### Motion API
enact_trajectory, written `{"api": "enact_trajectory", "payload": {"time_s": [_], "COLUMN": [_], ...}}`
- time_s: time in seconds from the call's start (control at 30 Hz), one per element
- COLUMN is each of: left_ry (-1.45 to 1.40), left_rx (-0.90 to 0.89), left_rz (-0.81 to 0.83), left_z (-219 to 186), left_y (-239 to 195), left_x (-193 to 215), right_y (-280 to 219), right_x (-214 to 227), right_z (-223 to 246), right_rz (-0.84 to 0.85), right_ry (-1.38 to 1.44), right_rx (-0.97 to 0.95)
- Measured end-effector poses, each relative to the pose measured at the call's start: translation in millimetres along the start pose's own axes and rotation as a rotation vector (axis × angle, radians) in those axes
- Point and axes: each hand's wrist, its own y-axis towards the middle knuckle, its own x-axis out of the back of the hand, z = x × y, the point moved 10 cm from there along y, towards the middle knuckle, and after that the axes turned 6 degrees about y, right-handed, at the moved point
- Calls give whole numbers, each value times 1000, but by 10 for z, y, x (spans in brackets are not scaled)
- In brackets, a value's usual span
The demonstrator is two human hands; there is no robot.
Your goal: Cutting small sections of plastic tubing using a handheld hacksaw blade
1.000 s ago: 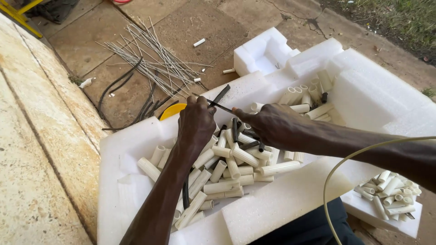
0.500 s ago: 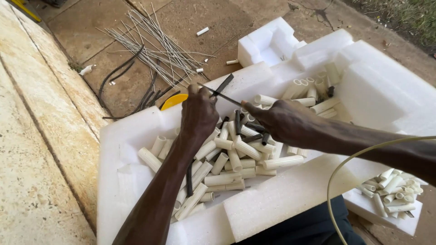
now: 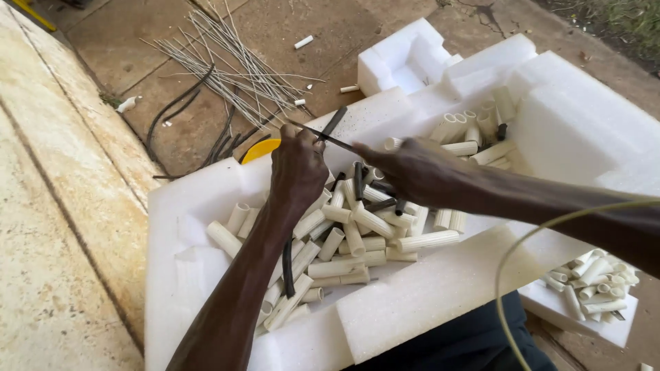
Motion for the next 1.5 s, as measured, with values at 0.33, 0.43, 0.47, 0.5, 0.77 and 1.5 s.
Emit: {"api": "enact_trajectory", "payload": {"time_s": [0.33, 0.43, 0.47, 0.5, 0.77, 1.5], "left_ry": [25, -7, -2, 2, 17, -216], "left_rx": [68, 50, 50, 49, 107, 215], "left_rz": [-19, -7, -14, -22, -10, 16], "left_z": [247, 184, 183, 185, 247, 284], "left_y": [76, 21, 45, 72, 45, -114], "left_x": [102, 32, 18, 16, 116, 296], "right_y": [154, 369, 554, 744, 208, -191], "right_x": [-151, -259, -349, -433, -210, 56], "right_z": [-156, -124, -134, -141, -44, 97], "right_rz": [-7, -58, -64, -69, -41, -63], "right_ry": [53, 76, 42, 7, -19, 66], "right_rx": [64, 81, 116, 151, 115, 245]}}
